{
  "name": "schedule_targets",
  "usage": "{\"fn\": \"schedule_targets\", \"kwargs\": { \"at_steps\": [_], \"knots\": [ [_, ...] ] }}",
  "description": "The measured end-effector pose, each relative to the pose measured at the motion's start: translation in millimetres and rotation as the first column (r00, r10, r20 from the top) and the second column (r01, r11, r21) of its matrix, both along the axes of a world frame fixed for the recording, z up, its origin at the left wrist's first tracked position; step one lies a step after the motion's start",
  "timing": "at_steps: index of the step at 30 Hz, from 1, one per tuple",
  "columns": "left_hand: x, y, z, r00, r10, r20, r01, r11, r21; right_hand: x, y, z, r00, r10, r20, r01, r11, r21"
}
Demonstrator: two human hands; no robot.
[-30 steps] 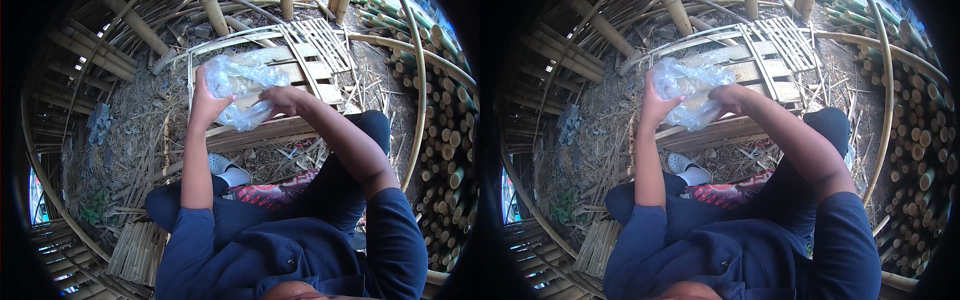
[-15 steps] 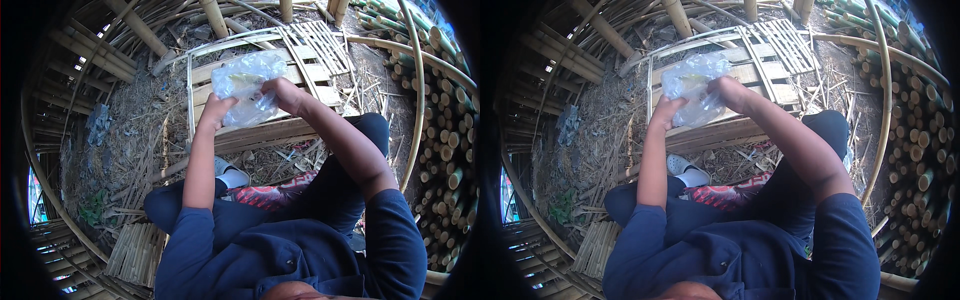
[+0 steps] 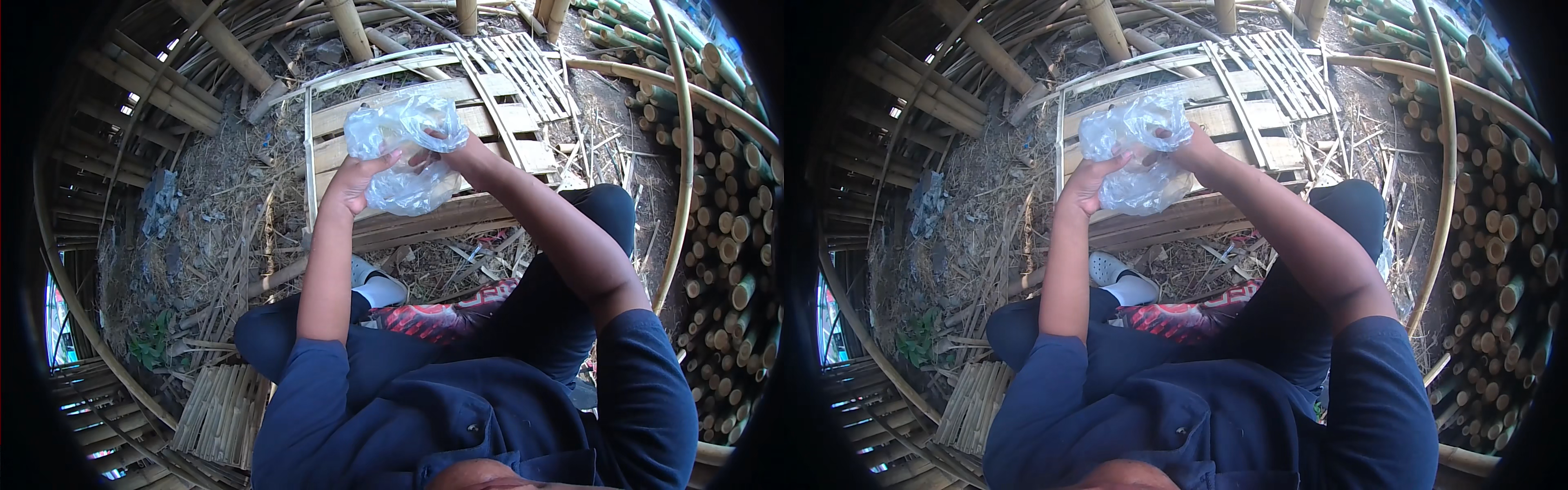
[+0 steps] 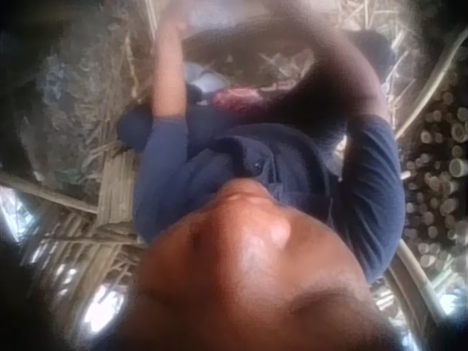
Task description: The person constructs a bamboo crate by nailing bamboo strips onto a wooden frame and inserting smaller bamboo pieces into a plastic bag.
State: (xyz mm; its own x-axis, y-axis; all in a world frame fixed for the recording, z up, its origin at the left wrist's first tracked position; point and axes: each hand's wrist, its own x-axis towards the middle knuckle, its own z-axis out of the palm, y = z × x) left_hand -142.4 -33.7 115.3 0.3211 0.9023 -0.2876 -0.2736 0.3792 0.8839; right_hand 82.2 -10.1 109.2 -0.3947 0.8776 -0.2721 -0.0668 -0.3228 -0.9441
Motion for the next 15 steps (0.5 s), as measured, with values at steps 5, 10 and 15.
{"fn": "schedule_targets", "kwargs": {
  "at_steps": [5, 10, 15],
  "knots": [
    [5, -1, 3, 0.999, -0.043, -0.021, 0.043, 0.999, 0.016, 6, -1, 5, 0.990, 0.041, -0.136, -0.025, 0.992, 0.122],
    [-4, -1, 3, 0.994, -0.112, 0.017, 0.111, 0.994, 0.020, 3, -8, 22, 0.988, -0.153, 0.003, 0.153, 0.988, -0.001],
    [-10, 5, 4, 0.998, -0.022, 0.062, 0.026, 0.997, -0.071, 24, -8, 50, 0.985, -0.015, 0.172, 0.016, 1.000, -0.004]
  ]
}}
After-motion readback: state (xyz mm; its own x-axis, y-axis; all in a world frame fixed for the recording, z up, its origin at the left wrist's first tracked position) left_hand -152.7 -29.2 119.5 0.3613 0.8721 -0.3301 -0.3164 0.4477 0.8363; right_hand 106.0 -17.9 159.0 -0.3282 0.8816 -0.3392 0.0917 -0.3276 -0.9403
